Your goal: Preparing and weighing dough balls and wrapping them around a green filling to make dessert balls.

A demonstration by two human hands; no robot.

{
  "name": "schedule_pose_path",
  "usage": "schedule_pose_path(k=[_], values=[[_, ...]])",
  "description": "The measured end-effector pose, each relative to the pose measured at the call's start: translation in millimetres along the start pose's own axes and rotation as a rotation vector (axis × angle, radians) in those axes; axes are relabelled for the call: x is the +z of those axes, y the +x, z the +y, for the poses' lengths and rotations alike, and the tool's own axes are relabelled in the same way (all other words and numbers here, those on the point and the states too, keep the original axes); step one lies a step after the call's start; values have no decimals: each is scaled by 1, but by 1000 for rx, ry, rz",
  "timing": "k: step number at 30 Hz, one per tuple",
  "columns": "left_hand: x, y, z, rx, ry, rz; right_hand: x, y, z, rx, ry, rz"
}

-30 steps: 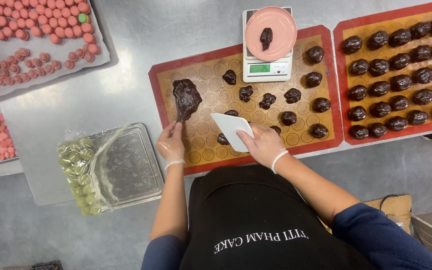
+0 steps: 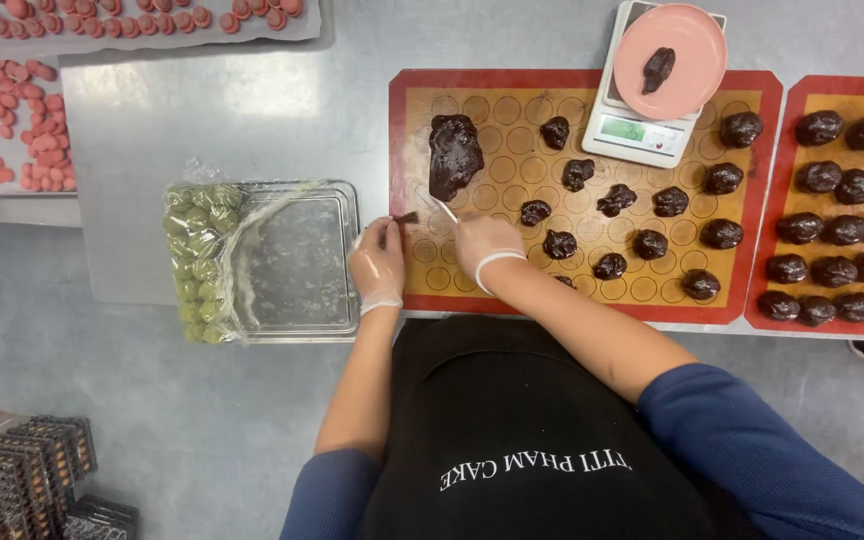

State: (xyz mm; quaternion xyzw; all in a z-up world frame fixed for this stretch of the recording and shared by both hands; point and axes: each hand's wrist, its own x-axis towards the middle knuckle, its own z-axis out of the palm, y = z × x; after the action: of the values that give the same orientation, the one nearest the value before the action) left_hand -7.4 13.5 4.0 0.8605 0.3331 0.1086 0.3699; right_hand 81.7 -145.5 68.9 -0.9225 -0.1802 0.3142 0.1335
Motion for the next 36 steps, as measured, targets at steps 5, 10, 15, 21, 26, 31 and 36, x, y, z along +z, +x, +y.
schedule_pose_path(k=[5,10,15,21,26,31,36], values=[[-30,2,19,61,-54,27,-32,-42,15,81,69,-231],[-12,17,81,173,-167,-116,-34,-87,80,-33,311,56],[55,40,199,386,-277,-474,-33,-126,142,112,320,270],[190,78,288,488,-88,-646,-43,-156,170,204,482,388],[209,86,315,690,343,-596,-33,-169,191,263,540,370],[185,88,291,893,476,-565,-40,-172,206,280,563,331],[111,81,232,407,475,-266,-50,-163,221,316,557,365]])
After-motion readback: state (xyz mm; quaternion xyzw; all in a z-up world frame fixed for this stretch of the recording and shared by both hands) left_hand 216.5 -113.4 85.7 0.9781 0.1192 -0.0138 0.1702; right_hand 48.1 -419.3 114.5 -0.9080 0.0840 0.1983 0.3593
